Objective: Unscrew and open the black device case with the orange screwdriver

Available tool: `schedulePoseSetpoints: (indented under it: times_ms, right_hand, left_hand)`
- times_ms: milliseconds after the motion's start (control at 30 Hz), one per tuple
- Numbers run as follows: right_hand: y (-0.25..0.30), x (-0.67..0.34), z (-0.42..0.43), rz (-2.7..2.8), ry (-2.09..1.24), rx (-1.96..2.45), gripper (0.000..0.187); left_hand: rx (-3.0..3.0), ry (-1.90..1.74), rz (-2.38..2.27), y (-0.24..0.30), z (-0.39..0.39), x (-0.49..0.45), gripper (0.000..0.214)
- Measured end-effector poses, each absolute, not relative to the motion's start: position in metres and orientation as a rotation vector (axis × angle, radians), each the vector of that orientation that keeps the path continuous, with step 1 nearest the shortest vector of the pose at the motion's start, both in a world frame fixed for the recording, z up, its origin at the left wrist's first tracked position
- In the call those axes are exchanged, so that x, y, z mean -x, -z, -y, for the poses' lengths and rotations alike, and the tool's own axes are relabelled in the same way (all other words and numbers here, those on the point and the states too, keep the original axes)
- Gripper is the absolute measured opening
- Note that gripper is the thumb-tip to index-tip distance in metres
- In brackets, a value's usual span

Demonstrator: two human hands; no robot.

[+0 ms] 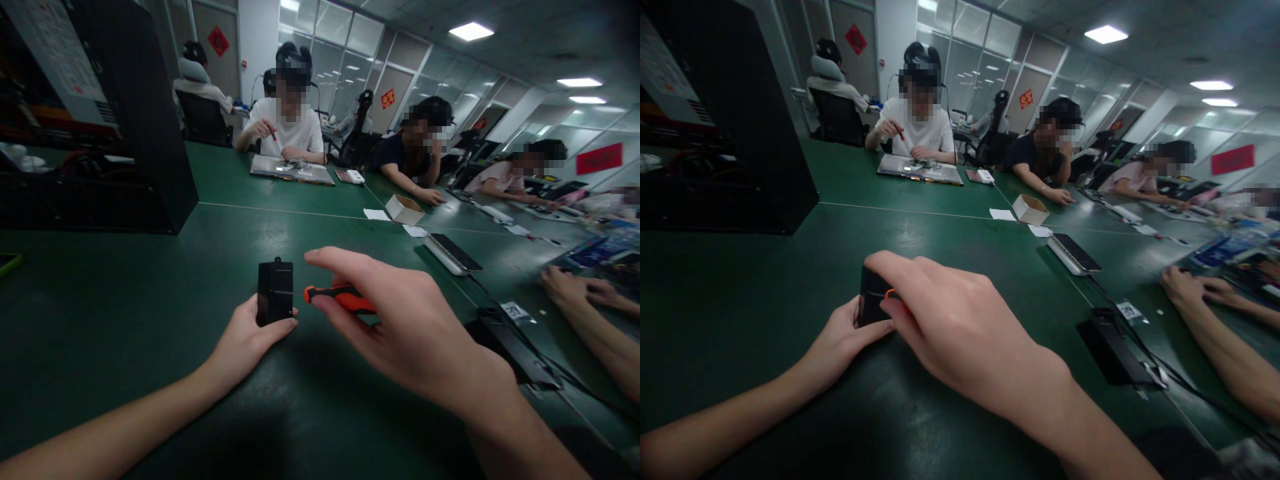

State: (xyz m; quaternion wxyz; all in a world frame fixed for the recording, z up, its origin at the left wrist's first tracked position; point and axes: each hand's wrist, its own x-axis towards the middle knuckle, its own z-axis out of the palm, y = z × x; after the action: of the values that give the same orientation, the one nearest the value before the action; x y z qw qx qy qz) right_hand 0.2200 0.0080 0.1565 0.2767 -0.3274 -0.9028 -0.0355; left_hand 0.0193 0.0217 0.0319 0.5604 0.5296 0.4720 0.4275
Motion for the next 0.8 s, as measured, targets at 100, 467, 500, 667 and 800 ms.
schedulePoseSetpoints:
  times_ms: [100, 467, 500, 667, 800]
  right_hand:
    - [-0.157, -0.2194, -0.0059, 2.512, 0.026, 0.8, 0.034]
    - [-0.1562, -0.2194, -0.0122, 2.468, 0.276, 0.947, 0.029]
    - [-0.1553, -0.2195, -0.0127, 2.459, 0.277, 0.95, 0.026]
    - [-0.154, -0.2189, -0.0115, 2.508, 0.126, 0.803, 0.027]
    - [-0.1564, -0.2186, -0.0103, 2.546, 0.039, 0.776, 0.031]
  left_hand:
    - [-1.275, -1.031, -1.071, -0.0327, -0.0232, -0.0187, 0.029]
    - [-1.197, -1.052, -1.091, -0.03, -0.0223, -0.0181, 0.038]
    - [-1.193, -1.047, -1.098, -0.0303, -0.022, -0.0182, 0.038]
    - [-1.231, -1.046, -1.094, -0.0319, -0.0223, -0.0179, 0.035]
    - [-1.234, -1.042, -1.071, -0.0309, -0.024, -0.0171, 0.036]
